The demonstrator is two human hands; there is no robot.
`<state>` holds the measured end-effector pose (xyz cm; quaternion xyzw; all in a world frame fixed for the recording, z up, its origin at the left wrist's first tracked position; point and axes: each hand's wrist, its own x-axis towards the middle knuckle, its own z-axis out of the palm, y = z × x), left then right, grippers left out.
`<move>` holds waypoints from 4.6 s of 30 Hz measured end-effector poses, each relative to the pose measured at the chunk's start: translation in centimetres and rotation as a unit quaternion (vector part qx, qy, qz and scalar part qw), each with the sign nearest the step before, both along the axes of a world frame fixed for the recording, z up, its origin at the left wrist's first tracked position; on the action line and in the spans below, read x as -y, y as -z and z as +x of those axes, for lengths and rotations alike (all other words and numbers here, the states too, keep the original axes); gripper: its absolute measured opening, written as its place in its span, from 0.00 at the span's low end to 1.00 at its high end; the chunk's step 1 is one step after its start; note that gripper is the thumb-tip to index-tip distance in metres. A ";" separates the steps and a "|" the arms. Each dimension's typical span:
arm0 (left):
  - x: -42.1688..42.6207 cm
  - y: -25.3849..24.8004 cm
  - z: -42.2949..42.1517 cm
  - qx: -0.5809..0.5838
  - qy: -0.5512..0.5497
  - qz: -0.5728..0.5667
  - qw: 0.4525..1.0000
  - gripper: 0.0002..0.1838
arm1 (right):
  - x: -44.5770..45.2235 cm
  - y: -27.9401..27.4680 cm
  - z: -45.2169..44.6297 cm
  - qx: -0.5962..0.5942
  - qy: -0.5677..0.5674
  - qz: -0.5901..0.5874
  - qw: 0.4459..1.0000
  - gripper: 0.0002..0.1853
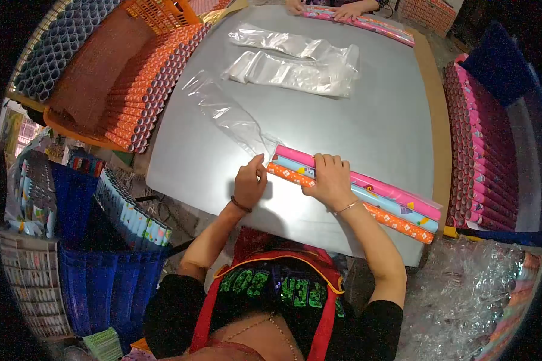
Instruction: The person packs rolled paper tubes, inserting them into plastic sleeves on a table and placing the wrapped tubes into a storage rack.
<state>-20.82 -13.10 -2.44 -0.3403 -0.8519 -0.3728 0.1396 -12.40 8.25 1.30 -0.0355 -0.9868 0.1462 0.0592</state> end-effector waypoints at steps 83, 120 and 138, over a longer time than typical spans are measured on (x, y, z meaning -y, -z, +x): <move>-0.2 -5.7 -5.4 -0.104 0.342 -0.248 0.901 0.44 | 2.5 0.1 0.0 -0.108 -0.056 -0.037 0.992 0.28; -3.6 -5.0 -4.4 -0.057 0.424 -0.306 0.850 0.51 | -11.7 0.3 16.0 -0.148 0.322 -0.539 0.764 0.45; -10.2 -5.0 0.1 -0.034 0.464 -0.291 0.836 0.51 | -6.5 2.6 10.8 -0.082 0.256 -0.526 0.807 0.45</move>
